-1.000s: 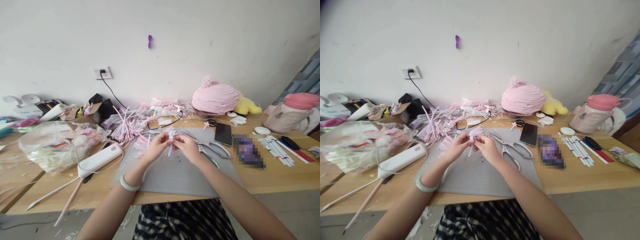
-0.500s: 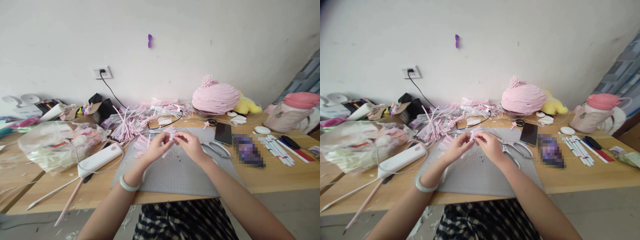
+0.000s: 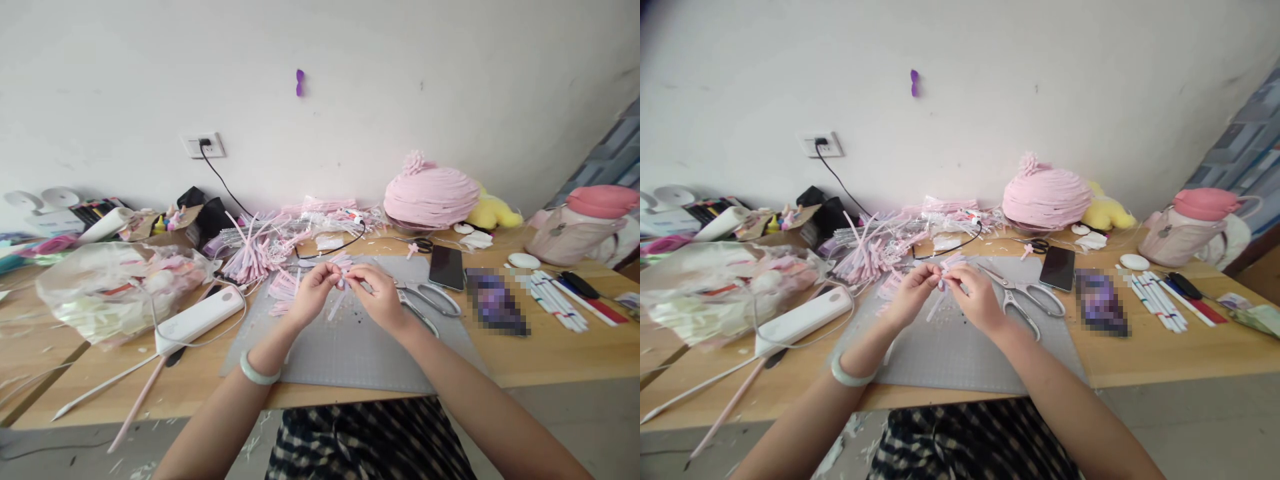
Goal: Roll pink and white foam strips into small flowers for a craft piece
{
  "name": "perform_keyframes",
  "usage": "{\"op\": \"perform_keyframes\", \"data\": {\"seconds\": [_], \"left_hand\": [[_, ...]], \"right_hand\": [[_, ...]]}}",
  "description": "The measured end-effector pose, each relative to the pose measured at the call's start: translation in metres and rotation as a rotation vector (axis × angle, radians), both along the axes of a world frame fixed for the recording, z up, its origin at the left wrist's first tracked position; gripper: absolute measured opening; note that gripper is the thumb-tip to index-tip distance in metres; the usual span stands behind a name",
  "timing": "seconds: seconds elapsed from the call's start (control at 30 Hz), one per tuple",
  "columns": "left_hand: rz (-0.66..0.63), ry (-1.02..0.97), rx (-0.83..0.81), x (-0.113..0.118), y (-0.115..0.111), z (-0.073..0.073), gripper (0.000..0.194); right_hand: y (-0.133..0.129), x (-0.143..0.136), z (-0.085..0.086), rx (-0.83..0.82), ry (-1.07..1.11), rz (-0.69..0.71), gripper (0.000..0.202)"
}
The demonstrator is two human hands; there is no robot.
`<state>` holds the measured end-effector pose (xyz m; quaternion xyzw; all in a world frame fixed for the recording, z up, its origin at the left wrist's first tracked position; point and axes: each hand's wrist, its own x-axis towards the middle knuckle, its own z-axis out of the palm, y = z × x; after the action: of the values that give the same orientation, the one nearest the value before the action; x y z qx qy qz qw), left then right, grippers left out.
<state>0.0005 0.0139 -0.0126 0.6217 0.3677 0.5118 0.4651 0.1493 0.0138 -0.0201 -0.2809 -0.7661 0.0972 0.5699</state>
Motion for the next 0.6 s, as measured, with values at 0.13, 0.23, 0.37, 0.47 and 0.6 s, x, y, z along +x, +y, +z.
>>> {"op": "perform_keyframes", "data": {"seconds": [0.13,0.23,0.37,0.47,0.6], "left_hand": [[0.016,-0.227,-0.073,0.012,-0.007,-0.005,0.017],[0.023,-0.405,-0.185,0.020,-0.013,-0.004,0.020],[0.005,-0.467,-0.262,0.020,-0.015,0.000,0.021],[0.004,-0.389,-0.210,0.016,-0.012,0.001,0.020],[0.033,-0.358,-0.116,0.013,-0.009,0.000,0.018]], "right_hand": [[-0.004,-0.002,-0.005,0.185,-0.063,-0.061,0.021],[-0.003,0.001,-0.008,0.293,-0.165,-0.026,0.023],[-0.002,0.001,-0.009,0.265,-0.106,-0.012,0.022],[-0.003,-0.005,-0.009,0.059,0.058,-0.047,0.014],[0.000,-0.008,-0.009,-0.139,0.157,-0.017,0.005]]}}
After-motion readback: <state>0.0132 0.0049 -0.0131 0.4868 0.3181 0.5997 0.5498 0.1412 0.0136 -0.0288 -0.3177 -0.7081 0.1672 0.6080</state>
